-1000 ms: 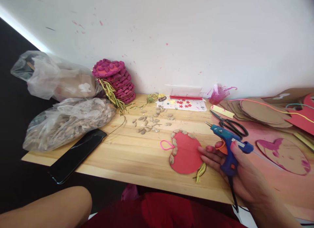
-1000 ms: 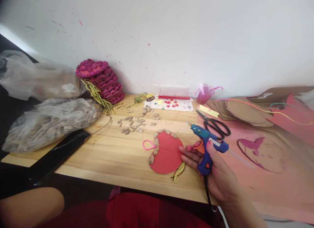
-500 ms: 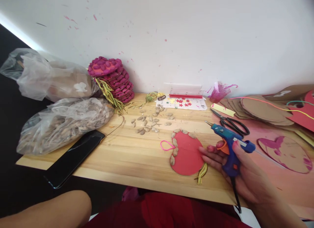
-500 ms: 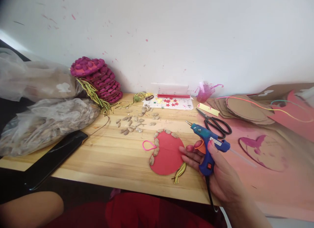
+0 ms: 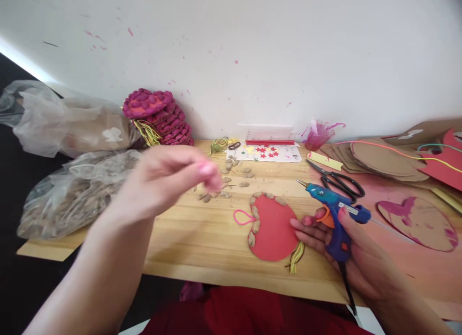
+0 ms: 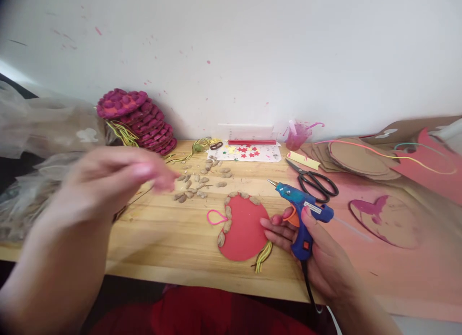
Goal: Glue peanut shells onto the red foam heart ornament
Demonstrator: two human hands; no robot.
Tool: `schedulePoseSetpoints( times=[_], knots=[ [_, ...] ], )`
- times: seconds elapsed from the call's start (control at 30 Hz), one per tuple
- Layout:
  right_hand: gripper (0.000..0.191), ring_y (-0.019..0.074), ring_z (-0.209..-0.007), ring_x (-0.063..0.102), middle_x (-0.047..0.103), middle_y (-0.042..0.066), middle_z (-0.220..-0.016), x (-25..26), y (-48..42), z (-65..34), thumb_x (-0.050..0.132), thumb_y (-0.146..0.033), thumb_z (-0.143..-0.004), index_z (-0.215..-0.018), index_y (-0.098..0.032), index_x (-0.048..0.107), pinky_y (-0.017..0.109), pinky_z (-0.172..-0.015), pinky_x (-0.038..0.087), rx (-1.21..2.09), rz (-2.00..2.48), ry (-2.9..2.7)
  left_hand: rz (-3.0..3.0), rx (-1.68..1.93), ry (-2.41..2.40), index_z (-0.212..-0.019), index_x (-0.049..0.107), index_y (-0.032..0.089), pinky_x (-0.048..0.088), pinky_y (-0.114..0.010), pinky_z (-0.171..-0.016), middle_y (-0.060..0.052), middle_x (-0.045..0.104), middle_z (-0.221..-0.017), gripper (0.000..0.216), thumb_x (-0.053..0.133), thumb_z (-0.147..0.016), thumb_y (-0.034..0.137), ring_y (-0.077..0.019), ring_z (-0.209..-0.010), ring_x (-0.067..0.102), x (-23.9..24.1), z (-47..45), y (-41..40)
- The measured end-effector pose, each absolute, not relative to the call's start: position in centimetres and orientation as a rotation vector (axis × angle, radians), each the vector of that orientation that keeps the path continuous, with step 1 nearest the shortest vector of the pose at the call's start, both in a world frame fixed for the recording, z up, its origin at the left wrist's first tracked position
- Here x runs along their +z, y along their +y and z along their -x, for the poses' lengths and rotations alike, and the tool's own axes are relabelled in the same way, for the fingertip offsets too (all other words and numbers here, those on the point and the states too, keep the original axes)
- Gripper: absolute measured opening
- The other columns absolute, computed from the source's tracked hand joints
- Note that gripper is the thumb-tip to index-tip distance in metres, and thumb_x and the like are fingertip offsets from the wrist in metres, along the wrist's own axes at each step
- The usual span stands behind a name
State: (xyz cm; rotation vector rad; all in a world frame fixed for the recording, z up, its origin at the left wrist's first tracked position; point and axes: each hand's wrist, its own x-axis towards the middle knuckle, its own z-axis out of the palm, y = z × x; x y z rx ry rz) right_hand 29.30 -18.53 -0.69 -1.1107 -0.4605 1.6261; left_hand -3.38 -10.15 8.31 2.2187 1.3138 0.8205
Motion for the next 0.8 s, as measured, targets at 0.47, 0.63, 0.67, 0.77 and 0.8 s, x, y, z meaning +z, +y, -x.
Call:
schedulePoseSetpoints(
  times=[0.47,0.63,0.67,0.77,0.8],
  knots=[
    [0.021,0.0364,-0.102,0.075,0.078,0.007,-0.089,-1.2,-18.5,-29.5,0.071,-0.044,-0.085,-0.087,-0.023,0.073,0.051,-0.092,0.06,1.605,1.137,-0.474,-2.813,0.072,1.24,-0.104,0.078,0.028,0.048,-0.03,-0.076,-0.006,0.073,-0.095,0.034,0.06,-0.079,0.013,-0.0229,-0.089,0.066,0.6,-4.0,0.6],
    [0.024,0.0374,-0.1,0.075,0.078,0.007,-0.089,-1.3,-18.4,-29.5,0.072,-0.045,-0.084,-0.087,-0.021,0.073,0.051,-0.09,0.061,1.597,1.137,-0.448,-2.682,0.061,1.481,-0.095,0.078,0.023,0.047,-0.028,-0.07,-0.006,0.076,-0.084,0.021,0.059,-0.086,0.023,-0.0213,-0.079,0.068,1.0,-4.2,0.1],
    [0.024,0.0374,-0.099,0.075,0.078,0.007,-0.089,-1.3,-18.4,-29.5,0.073,-0.045,-0.083,-0.087,-0.021,0.073,0.052,-0.09,0.061,1.598,1.139,-0.44,-2.66,0.077,1.514,-0.094,0.078,0.022,0.047,-0.029,-0.069,-0.006,0.076,-0.083,0.021,0.058,-0.088,0.027,-0.0216,-0.078,0.068,1.1,-4.1,0.0],
    [0.027,0.0375,-0.098,0.075,0.078,0.008,-0.088,-1.2,-18.4,-29.5,0.075,-0.047,-0.08,-0.085,-0.021,0.073,0.053,-0.09,0.06,1.595,1.152,-0.43,-2.613,0.181,1.573,-0.093,0.077,0.021,0.048,-0.031,-0.071,-0.007,0.076,-0.086,0.027,0.053,-0.093,0.032,-0.0228,-0.08,0.068,1.4,-3.7,0.0],
    [0.027,0.0374,-0.097,0.075,0.078,0.008,-0.087,-1.2,-18.4,-29.5,0.076,-0.047,-0.08,-0.084,-0.021,0.073,0.053,-0.09,0.06,1.595,1.153,-0.432,-2.619,0.232,1.552,-0.092,0.077,0.02,0.049,-0.032,-0.074,-0.008,0.076,-0.089,0.026,0.053,-0.093,0.029,-0.023,-0.083,0.068,1.4,-3.4,0.1]
  ],
)
